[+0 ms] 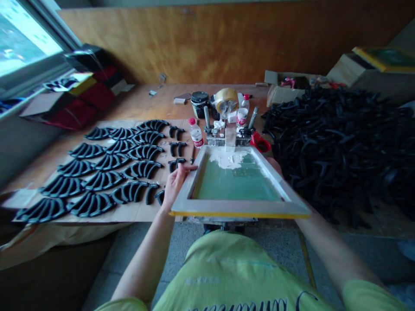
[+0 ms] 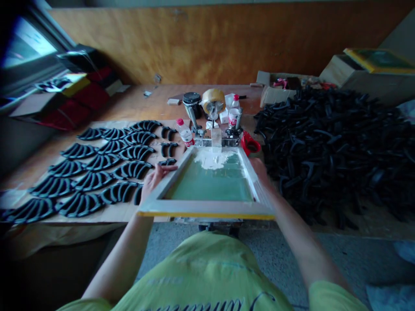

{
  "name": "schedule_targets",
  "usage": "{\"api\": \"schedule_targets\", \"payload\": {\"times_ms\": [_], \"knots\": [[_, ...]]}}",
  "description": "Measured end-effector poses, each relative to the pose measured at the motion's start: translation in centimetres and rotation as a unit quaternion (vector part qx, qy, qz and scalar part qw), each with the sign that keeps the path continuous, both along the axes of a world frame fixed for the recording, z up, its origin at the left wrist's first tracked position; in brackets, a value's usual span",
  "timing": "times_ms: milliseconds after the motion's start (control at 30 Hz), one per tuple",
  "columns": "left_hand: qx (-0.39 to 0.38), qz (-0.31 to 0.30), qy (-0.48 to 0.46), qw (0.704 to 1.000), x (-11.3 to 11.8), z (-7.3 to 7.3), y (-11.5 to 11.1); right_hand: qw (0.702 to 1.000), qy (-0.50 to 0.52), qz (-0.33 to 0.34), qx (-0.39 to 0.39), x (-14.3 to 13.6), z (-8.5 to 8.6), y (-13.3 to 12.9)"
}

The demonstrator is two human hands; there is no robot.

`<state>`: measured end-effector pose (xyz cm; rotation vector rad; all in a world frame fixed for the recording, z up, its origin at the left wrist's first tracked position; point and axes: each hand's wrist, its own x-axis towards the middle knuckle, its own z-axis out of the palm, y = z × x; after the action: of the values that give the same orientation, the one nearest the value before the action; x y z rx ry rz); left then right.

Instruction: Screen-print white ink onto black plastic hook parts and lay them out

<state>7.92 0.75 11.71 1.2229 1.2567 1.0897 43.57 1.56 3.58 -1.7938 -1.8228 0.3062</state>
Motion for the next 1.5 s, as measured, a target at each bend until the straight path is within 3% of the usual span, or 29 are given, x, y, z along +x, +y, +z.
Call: {"api": "schedule_targets", "payload": {"times_ms": [67,133,300,433,567,733,900,1033,1200,1500], "knots": [[-0.065,-0.029,0.009,0.997,-0.6,-2.0,-1.6,0.997,-0.001,-0.076,0.026,2.0,1.7,1.2],[-0.106,-0.051,-0.001,0.993,-0.8,-4.4,-2.7,0.994,-0.014,-0.09,0.059,1.7,3.4,2.8],[-0.14,-0.057,-0.023,0.988,-0.8,-9.9,-3.3,0.979,-0.163,0.072,0.095,-5.3,5.6,6.8],[-0.131,-0.065,0.016,0.989,-0.9,-12.0,-3.0,0.966,-0.241,0.092,0.028,-8.7,4.8,7.8],[-0.122,-0.059,0.04,0.99,-1.0,-12.8,-3.0,0.959,-0.261,0.09,-0.056,-8.3,4.0,7.1],[-0.127,-0.07,0.043,0.988,-1.1,-13.4,-2.9,0.953,-0.299,0.019,-0.049,-7.0,3.9,5.8],[-0.127,-0.08,0.039,0.988,-1.2,-13.2,-2.8,0.954,-0.297,0.018,-0.05,-8.4,2.3,5.8],[-0.129,-0.077,0.033,0.988,-1.3,-13.3,-2.8,0.959,-0.264,0.098,-0.019,-10.0,1.4,5.1],[-0.139,-0.077,0.019,0.987,-1.3,-13.8,-2.8,0.945,-0.234,0.226,0.008,-10.2,1.4,2.3],[-0.148,-0.073,0.013,0.986,-1.3,-13.7,-2.8,0.928,-0.195,0.316,0.015,-9.8,1.9,-1.9]]}}
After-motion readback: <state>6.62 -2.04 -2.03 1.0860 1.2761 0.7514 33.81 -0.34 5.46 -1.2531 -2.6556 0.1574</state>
